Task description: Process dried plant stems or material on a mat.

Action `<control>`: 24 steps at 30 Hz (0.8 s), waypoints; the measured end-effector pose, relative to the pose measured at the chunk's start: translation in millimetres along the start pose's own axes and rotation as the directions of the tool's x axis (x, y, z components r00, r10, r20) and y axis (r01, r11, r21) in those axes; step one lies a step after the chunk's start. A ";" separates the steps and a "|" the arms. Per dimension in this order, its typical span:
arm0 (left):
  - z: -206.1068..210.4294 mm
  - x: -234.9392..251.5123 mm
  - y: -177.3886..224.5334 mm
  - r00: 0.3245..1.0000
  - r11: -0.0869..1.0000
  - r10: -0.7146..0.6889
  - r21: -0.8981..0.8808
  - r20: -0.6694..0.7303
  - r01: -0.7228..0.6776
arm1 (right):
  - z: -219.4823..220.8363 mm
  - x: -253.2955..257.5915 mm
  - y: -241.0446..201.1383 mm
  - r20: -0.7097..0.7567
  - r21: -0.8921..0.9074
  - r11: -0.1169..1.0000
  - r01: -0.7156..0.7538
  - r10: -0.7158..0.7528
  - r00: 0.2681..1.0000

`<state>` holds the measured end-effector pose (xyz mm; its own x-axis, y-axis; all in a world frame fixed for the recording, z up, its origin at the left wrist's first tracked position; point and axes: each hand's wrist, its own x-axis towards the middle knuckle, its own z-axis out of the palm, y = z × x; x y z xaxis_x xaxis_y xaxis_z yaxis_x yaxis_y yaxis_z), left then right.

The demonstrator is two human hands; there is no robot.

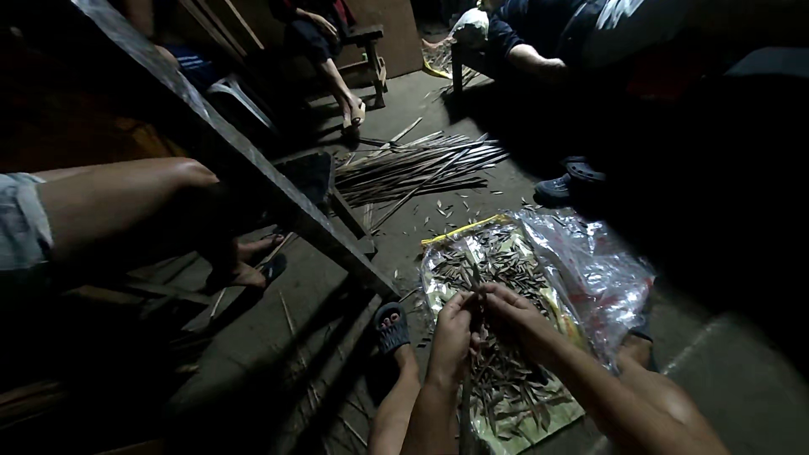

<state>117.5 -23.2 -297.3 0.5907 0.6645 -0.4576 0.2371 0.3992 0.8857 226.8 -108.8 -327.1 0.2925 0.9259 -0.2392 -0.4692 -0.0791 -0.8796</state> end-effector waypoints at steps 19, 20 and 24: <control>-4.8 -3.1 2.9 0.998 0.972 0.039 0.229 0.057 -0.052 | -6.1 11.8 -3.6 -0.168 -0.063 0.998 -0.029 0.018 0.986; -4.1 -3.3 2.8 0.998 0.967 0.040 0.248 0.055 -0.053 | -6.2 11.8 -3.9 -0.179 -0.071 0.997 -0.032 0.019 0.984; 0.3 -3.0 2.6 0.998 0.965 0.053 0.255 0.025 -0.058 | -8.5 13.6 -5.7 -0.215 -0.060 0.996 -0.072 0.057 0.975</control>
<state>116.5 -24.4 -293.6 0.6220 0.6686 -0.4075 0.3914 0.1853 0.9014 240.5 -98.9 -328.9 0.4376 0.8187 -0.3719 -0.4378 -0.1672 -0.8834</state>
